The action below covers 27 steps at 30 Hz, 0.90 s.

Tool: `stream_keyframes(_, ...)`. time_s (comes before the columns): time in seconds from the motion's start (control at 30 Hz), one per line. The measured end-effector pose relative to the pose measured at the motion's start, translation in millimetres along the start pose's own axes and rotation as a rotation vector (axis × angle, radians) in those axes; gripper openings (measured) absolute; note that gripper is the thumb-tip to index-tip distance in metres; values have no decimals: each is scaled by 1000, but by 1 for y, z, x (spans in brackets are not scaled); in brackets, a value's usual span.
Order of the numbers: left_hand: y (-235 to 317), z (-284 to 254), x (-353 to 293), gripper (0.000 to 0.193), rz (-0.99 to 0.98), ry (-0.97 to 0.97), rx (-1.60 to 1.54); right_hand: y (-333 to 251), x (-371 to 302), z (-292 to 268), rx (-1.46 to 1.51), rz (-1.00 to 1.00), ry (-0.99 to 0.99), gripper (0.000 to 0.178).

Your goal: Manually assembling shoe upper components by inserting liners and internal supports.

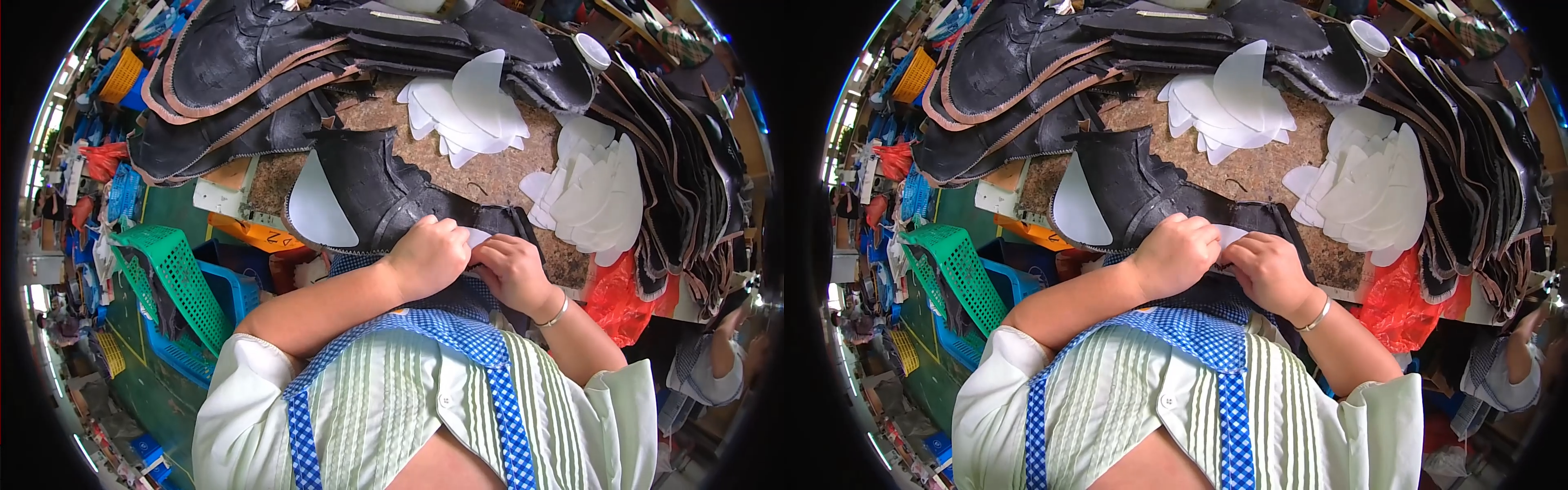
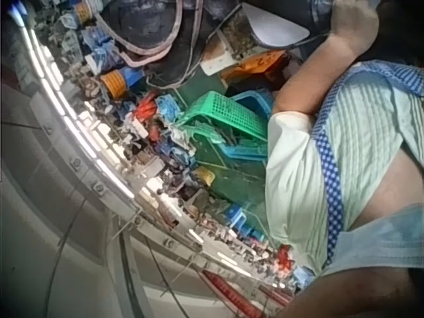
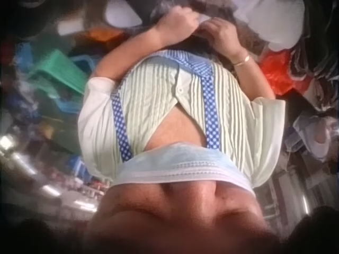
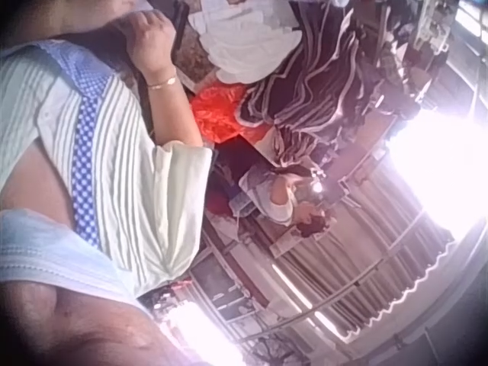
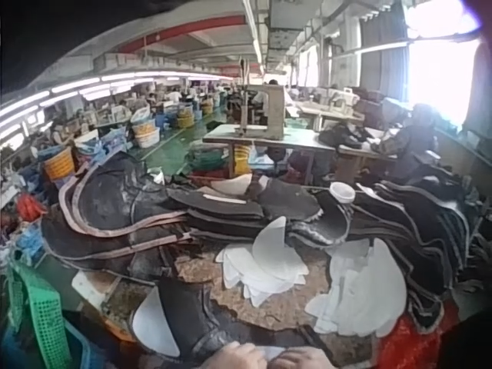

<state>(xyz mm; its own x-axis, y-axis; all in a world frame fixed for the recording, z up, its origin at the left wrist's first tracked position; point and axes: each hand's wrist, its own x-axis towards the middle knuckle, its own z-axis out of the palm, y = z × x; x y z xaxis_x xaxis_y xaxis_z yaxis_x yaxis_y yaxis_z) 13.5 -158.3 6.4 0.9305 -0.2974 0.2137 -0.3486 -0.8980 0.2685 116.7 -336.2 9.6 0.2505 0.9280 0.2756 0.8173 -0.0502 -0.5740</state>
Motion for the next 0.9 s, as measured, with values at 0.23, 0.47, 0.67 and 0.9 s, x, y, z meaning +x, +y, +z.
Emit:
stream_keyframes(0.23,8,1,-2,9,14,66,37,18,-5,-23,-70,342,294,30)
stream_keyframes(0.47,18,-4,-2,8,-14,67,172,37,-10,-30,-68,189,100,30)
stream_keyframes(0.67,19,-83,5,23,-114,571,-801,75,-21,-43,962,589,834,33)
stream_keyframes(0.9,-3,-124,-7,39,-173,1129,-1849,4,28,-51,1422,126,227,76)
